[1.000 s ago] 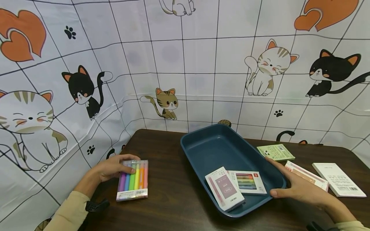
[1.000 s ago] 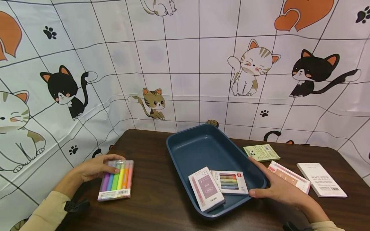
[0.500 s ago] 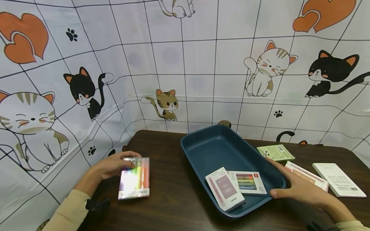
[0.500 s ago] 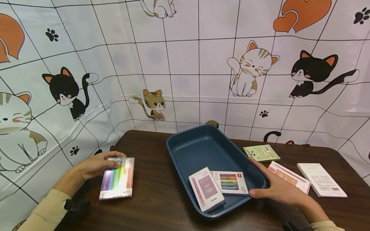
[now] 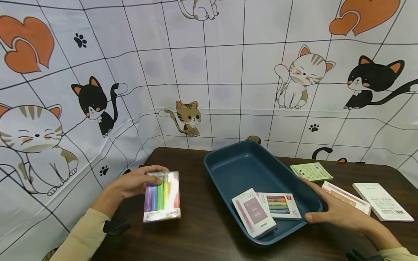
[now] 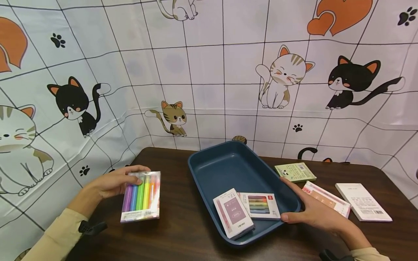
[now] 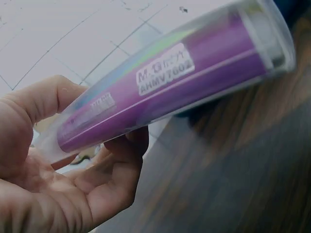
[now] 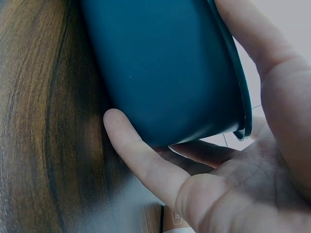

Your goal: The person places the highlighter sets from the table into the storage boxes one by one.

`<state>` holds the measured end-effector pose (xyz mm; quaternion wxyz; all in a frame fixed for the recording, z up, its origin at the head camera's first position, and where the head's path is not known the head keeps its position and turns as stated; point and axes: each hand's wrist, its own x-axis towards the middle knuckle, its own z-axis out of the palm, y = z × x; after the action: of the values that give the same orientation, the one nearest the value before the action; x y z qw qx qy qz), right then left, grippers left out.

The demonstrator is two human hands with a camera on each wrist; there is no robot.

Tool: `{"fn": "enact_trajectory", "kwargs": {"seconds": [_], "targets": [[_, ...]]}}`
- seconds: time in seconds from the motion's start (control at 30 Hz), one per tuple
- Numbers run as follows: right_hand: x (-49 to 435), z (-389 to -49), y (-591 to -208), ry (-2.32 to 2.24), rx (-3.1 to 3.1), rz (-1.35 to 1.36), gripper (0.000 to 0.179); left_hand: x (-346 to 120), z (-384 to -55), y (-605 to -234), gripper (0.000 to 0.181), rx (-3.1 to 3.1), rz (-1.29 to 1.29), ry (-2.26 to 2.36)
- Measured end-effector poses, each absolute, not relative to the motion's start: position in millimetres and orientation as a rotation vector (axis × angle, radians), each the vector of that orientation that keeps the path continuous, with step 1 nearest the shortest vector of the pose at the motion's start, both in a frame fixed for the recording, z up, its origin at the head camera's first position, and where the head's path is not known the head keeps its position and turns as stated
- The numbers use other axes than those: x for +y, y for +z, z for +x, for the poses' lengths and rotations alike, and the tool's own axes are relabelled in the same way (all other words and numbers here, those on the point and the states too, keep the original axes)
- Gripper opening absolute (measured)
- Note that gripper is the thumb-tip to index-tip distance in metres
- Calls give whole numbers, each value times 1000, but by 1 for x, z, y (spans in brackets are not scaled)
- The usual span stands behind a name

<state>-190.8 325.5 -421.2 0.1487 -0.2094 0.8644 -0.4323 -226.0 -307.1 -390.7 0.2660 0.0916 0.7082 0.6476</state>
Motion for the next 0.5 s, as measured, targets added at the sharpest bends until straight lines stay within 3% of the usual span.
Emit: {"fn": "enact_trajectory", "kwargs": {"seconds": [0.5], "targets": [[326, -191, -422, -1241, 2495, -602, 93, -260, -221, -368, 58, 1777, 304, 1738]]}}
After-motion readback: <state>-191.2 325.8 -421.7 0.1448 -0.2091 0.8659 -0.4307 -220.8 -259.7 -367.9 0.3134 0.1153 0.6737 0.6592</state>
